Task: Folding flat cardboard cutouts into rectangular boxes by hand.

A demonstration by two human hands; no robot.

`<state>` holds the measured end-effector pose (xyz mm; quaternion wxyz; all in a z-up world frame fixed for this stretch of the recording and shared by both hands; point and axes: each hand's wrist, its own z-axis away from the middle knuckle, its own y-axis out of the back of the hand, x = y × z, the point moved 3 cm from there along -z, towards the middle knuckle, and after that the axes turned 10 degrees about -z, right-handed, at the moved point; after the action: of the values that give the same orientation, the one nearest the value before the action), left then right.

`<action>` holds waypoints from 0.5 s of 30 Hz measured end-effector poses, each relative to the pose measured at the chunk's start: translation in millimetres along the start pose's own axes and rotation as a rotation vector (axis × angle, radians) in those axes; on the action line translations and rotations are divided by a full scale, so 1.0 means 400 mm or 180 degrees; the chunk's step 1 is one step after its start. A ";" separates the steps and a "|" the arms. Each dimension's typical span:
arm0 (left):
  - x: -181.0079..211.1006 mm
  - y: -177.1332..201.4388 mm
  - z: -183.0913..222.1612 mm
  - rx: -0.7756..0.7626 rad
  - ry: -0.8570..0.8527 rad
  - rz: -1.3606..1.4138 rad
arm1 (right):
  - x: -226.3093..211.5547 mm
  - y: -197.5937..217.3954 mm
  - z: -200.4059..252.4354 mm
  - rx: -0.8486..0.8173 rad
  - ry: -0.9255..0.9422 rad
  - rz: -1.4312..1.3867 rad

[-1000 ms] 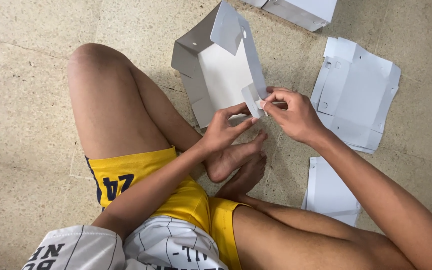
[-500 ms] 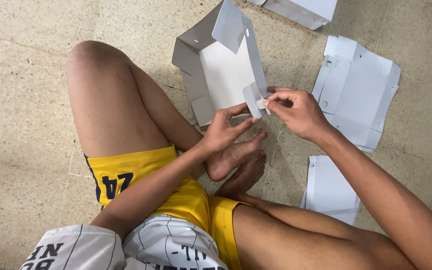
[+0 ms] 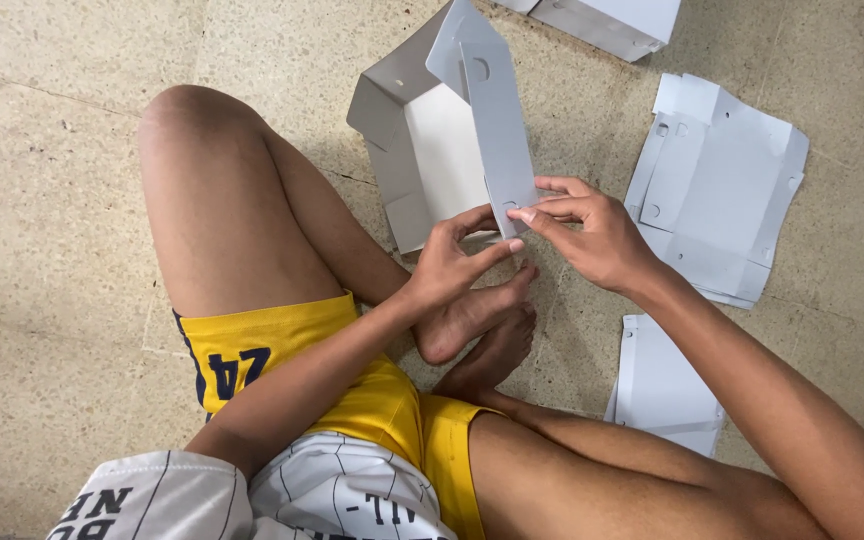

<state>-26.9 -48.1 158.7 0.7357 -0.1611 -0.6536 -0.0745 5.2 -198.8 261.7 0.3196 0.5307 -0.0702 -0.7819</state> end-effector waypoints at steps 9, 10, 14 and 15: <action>-0.080 -0.007 0.011 0.0019 -0.1080 -0.1739 | 0.013 0.018 -0.016 0.0290 -0.0403 -0.0309; -0.051 0.004 0.027 0.0020 -0.1081 -0.1739 | 0.026 0.024 -0.011 0.0289 -0.0402 -0.0309; 0.031 0.032 0.071 -0.0359 -0.1342 -0.1998 | 0.079 0.073 -0.006 0.0736 0.0418 -0.0720; 0.039 0.044 0.077 -0.0233 -0.1213 -0.1915 | 0.100 0.087 -0.008 0.0779 0.0484 -0.0802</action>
<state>-48.0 -19.9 174.6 0.5395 0.0013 -0.7942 -0.2798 13.5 -248.4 244.4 0.1566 0.6277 -0.0735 -0.7590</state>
